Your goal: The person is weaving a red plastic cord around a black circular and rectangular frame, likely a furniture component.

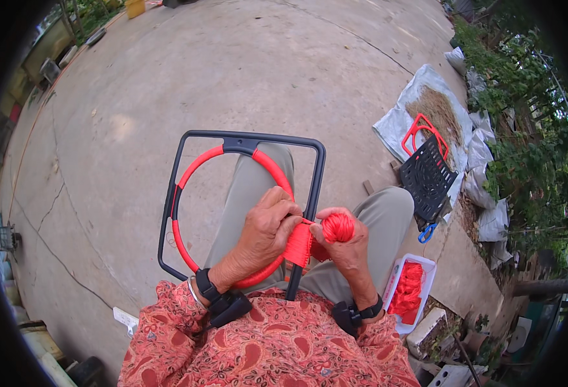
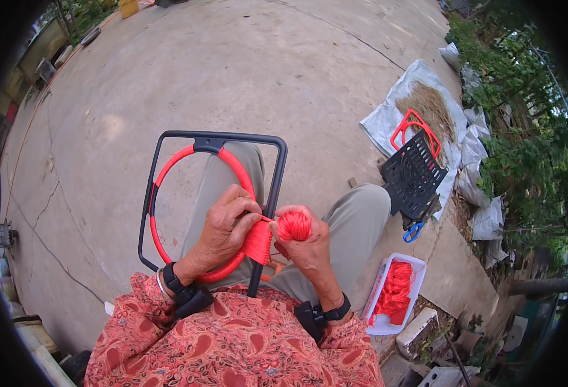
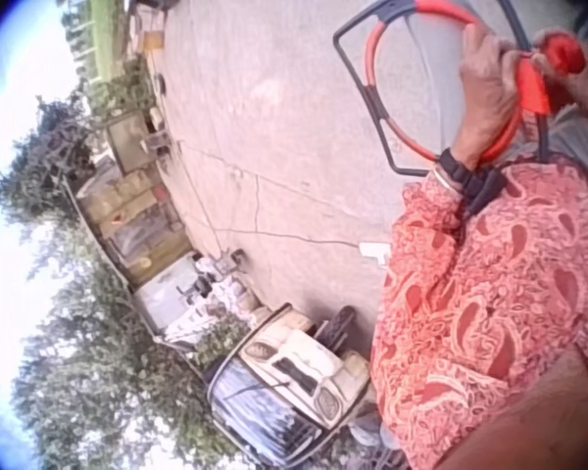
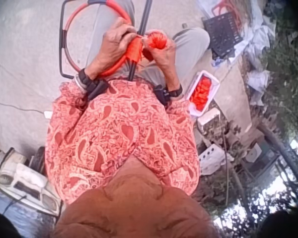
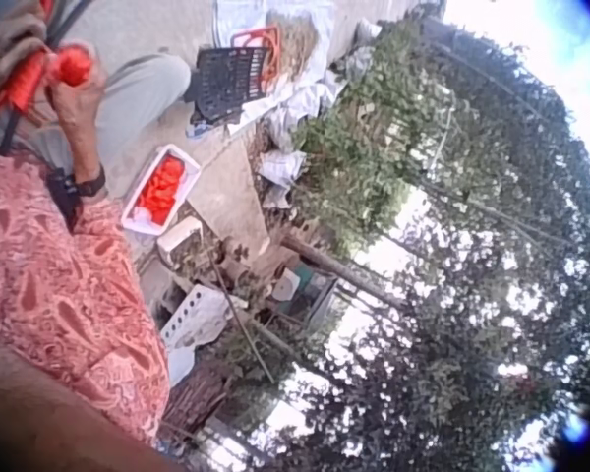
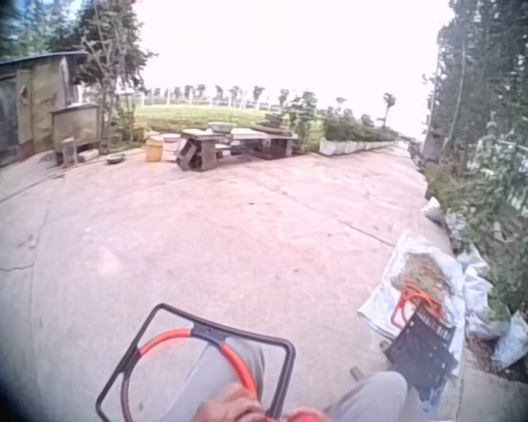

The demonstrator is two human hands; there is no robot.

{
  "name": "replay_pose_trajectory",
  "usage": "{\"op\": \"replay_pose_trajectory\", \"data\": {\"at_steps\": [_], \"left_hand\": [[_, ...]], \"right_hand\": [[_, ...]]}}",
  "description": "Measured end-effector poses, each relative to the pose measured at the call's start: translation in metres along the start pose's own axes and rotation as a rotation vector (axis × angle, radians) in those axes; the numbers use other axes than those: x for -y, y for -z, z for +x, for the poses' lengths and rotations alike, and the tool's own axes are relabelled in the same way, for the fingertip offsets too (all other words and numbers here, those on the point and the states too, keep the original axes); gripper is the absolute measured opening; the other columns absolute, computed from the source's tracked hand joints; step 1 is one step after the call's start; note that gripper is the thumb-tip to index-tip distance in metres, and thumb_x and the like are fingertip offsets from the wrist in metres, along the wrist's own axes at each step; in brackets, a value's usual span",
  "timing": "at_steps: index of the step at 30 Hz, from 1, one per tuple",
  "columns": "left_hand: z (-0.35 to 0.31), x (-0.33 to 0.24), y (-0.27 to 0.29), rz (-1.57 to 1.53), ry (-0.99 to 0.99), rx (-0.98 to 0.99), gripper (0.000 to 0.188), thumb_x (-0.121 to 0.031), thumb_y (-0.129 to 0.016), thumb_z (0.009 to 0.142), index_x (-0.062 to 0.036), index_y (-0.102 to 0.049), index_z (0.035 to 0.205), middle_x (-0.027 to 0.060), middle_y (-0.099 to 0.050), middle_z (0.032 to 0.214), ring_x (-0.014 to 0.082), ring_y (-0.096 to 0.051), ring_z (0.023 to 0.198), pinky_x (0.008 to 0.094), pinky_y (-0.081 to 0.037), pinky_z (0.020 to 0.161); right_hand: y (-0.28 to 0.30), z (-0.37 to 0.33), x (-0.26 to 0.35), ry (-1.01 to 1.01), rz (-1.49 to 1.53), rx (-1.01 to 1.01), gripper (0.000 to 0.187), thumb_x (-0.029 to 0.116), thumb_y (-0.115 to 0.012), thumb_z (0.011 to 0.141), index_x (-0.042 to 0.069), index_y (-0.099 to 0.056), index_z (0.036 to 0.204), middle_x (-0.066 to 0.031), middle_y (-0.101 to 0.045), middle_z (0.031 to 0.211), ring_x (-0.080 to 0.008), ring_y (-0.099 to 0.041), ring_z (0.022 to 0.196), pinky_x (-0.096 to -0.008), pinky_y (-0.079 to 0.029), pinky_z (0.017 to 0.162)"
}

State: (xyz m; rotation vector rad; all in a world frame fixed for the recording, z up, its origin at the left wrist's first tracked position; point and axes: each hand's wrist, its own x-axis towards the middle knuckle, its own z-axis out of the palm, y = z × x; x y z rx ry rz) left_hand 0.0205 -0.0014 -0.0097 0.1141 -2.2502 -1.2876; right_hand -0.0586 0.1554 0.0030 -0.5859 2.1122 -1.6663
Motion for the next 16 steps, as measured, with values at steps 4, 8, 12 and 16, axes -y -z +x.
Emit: {"op": "replay_pose_trajectory", "data": {"at_steps": [4, 8, 12, 16], "left_hand": [[0.001, -0.004, 0.001, 0.001, 0.042, 0.058, 0.008, 0.001, -0.062, 0.078, 0.0002, -0.055, 0.082, 0.0134, -0.048, 0.081, 0.0317, -0.053, 0.077, 0.0401, -0.043, 0.067], [0.002, -0.004, 0.001, 0.025, 0.034, 0.091, 0.008, 0.001, -0.062, 0.078, 0.0004, -0.055, 0.083, 0.0139, -0.047, 0.081, 0.0324, -0.052, 0.078, 0.0409, -0.043, 0.066], [0.003, -0.006, 0.004, 0.011, 0.055, 0.067, 0.008, 0.001, -0.062, 0.078, 0.0001, -0.055, 0.083, 0.0141, -0.047, 0.081, 0.0325, -0.053, 0.078, 0.0409, -0.043, 0.067], [0.003, -0.005, 0.008, -0.001, 0.064, 0.092, 0.005, 0.001, -0.061, 0.081, 0.0000, -0.057, 0.084, 0.0118, -0.051, 0.084, 0.0250, -0.055, 0.073, 0.0330, -0.044, 0.063]], "right_hand": [[0.006, 0.010, -0.004, 0.297, -0.215, 0.104, 0.022, 0.007, -0.075, 0.072, 0.004, -0.064, 0.091, -0.0073, -0.066, 0.075, -0.0196, -0.065, 0.065, -0.0281, -0.051, 0.062], [0.007, 0.013, -0.002, 0.376, -0.337, 0.145, 0.020, 0.004, -0.072, 0.071, 0.004, -0.063, 0.089, -0.0100, -0.065, 0.076, -0.0249, -0.065, 0.067, -0.0300, -0.050, 0.061], [0.009, 0.015, -0.019, -0.199, 0.353, 0.126, 0.009, 0.009, -0.068, 0.081, 0.002, -0.062, 0.084, -0.0055, -0.063, 0.071, -0.0164, -0.061, 0.061, -0.0289, -0.050, 0.059], [-0.003, 0.014, -0.043, -0.296, 0.868, 0.076, 0.015, 0.012, -0.061, 0.087, -0.001, -0.059, 0.096, -0.0080, -0.062, 0.072, -0.0158, -0.060, 0.060, -0.0281, -0.050, 0.059]]}}
